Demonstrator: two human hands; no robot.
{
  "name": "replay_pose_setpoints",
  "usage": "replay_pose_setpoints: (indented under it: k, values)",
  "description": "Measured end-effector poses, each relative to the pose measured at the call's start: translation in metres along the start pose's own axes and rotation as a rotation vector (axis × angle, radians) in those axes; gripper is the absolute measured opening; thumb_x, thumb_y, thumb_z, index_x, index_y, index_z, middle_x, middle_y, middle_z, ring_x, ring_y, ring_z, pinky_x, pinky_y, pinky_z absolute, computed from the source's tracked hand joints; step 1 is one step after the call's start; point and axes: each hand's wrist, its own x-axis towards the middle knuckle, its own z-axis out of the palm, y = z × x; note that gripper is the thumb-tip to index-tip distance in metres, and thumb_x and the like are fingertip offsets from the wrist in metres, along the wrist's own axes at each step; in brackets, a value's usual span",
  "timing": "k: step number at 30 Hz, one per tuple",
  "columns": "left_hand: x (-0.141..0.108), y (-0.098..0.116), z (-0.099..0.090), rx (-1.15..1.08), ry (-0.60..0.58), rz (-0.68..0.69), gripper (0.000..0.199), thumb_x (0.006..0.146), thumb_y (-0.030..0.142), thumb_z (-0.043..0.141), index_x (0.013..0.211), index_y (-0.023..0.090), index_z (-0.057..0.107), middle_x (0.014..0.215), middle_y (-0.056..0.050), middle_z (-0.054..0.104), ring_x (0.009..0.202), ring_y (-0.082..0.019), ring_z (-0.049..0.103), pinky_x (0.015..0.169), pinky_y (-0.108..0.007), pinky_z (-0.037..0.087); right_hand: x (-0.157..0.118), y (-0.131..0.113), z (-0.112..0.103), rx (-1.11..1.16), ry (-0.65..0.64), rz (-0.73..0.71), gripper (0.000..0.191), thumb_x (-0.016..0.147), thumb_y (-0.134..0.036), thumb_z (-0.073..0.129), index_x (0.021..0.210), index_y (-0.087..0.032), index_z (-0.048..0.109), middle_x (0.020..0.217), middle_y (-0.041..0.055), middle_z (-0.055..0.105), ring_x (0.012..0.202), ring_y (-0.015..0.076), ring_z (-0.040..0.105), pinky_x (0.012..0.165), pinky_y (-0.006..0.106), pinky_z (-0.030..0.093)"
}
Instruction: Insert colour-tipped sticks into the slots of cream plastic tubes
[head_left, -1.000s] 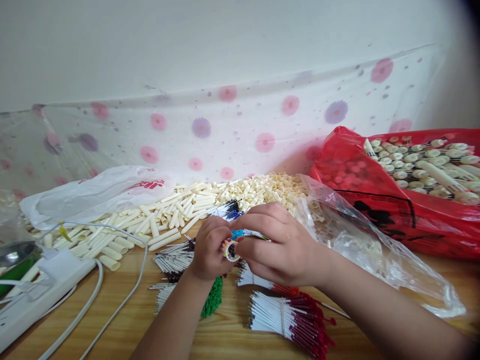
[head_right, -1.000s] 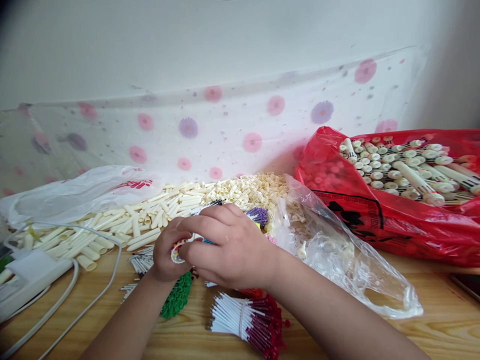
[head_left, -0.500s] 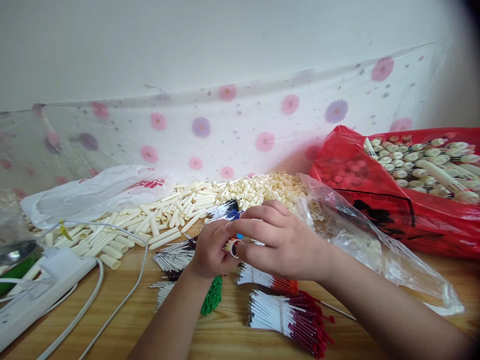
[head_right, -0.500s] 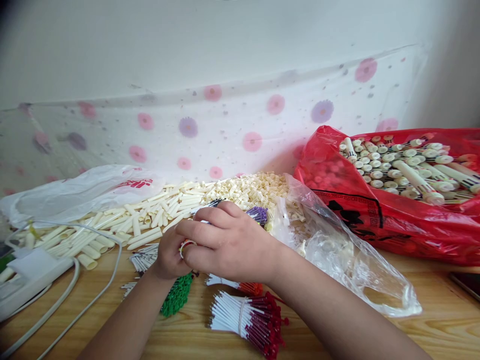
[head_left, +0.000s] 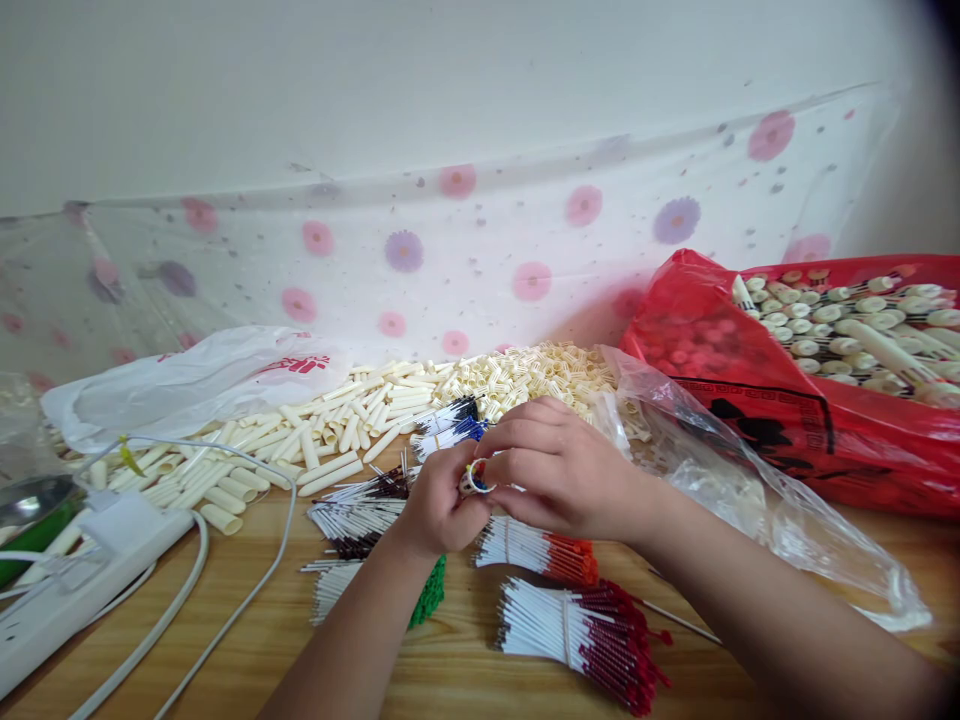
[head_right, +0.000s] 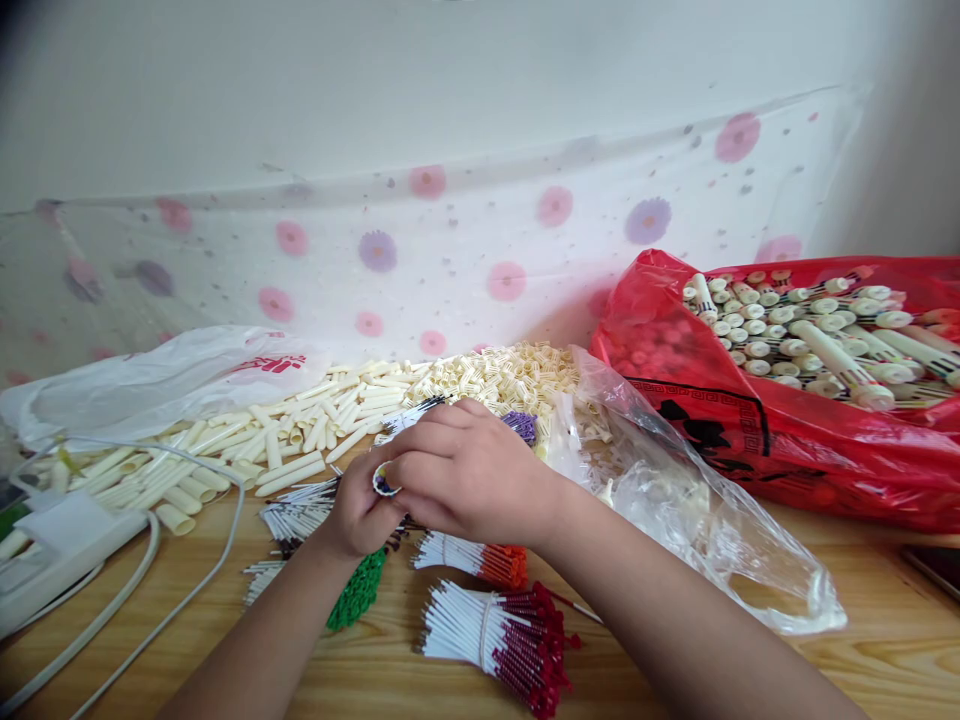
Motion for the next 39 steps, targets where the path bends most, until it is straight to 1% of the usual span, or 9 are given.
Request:
replay_pose_setpoints:
  k: [6,13,17,19,23,26,29,33,39]
  values:
    - [0.000,0.000,0.001,0.064,0.076,0.057,0.005,0.068,0.022,0.045,0.070,0.018,0.048,0.053,0.000,0.051,0.061,-0.019,0.055,0.054,-0.029,0.045,0.001,-0.004,0.002,0.037,0.040,0.057,0.006,0.079,-0.023,0.052,0.079,-0.017,0.055,0.084,0.0017,0.063,0.078,0.0133,0.054,0.071,0.029,0.040]
    - [0.000,0.001,-0.002,0.099,0.122,0.209,0.021,0.062,0.015,0.044,0.082,0.020,0.049,0.064,0.000,0.058,0.057,-0.016,0.057,0.052,-0.027,0.045,0.001,-0.008,-0.001,-0.053,0.045,0.025,0.011,0.081,-0.027,0.050,0.087,-0.019,0.057,0.099,0.0025,0.061,0.090,0.0172,0.051,0.076,0.033,0.039]
    - [0.000,0.000,-0.003,0.103,0.092,0.199,0.012,0.065,0.018,0.045,0.076,0.019,0.049,0.057,0.001,0.052,0.050,-0.014,0.051,0.049,-0.026,0.043,0.001,-0.009,-0.005,-0.053,0.037,-0.004,0.011,0.081,-0.025,0.050,0.083,-0.019,0.060,0.099,0.0024,0.062,0.089,0.0180,0.052,0.076,0.034,0.040]
    - [0.000,0.000,-0.003,0.109,0.083,0.212,0.011,0.069,0.024,0.048,0.078,0.019,0.049,0.058,0.001,0.052,0.050,-0.014,0.051,0.049,-0.026,0.043,0.003,-0.010,-0.006,-0.028,0.032,-0.008,0.012,0.080,-0.025,0.051,0.082,-0.018,0.060,0.098,0.0031,0.062,0.089,0.0184,0.052,0.076,0.034,0.041]
    - [0.001,-0.001,-0.004,0.114,0.083,0.252,0.026,0.075,0.043,0.049,0.084,0.019,0.049,0.061,-0.001,0.053,0.054,-0.015,0.053,0.049,-0.026,0.042,0.005,-0.011,-0.009,0.031,0.023,-0.003,0.015,0.080,-0.026,0.050,0.081,-0.016,0.060,0.097,0.0057,0.061,0.088,0.0185,0.051,0.078,0.034,0.041]
    - [0.002,0.000,-0.005,0.131,0.083,0.246,0.033,0.077,0.051,0.044,0.081,0.019,0.049,0.059,-0.001,0.053,0.053,-0.015,0.053,0.049,-0.026,0.042,0.006,-0.011,-0.011,0.072,0.045,-0.004,0.015,0.081,-0.024,0.049,0.078,-0.015,0.060,0.096,0.0071,0.061,0.086,0.0179,0.052,0.078,0.034,0.040]
    - [0.003,0.002,-0.006,0.148,0.095,0.263,0.032,0.078,0.050,0.042,0.079,0.019,0.048,0.057,-0.001,0.053,0.050,-0.014,0.051,0.046,-0.025,0.040,0.007,-0.012,-0.013,0.112,0.054,0.005,0.014,0.080,-0.022,0.050,0.076,-0.015,0.060,0.089,0.0070,0.061,0.080,0.0161,0.052,0.073,0.031,0.041]
    - [0.005,0.007,-0.009,0.187,0.096,0.269,0.032,0.077,0.050,0.044,0.071,0.019,0.046,0.054,0.000,0.051,0.049,-0.014,0.051,0.045,-0.025,0.040,0.008,-0.015,-0.014,0.154,0.012,0.036,0.014,0.079,-0.023,0.050,0.073,-0.015,0.060,0.076,0.0048,0.060,0.071,0.0142,0.052,0.067,0.029,0.040]
    - [0.005,0.012,-0.011,0.222,0.108,0.257,0.027,0.077,0.045,0.041,0.069,0.019,0.044,0.051,0.001,0.048,0.050,-0.015,0.053,0.045,-0.026,0.041,0.008,-0.022,-0.012,0.147,-0.008,0.089,0.014,0.075,-0.018,0.051,0.082,-0.015,0.062,0.079,0.0034,0.061,0.069,0.0137,0.050,0.064,0.029,0.037]
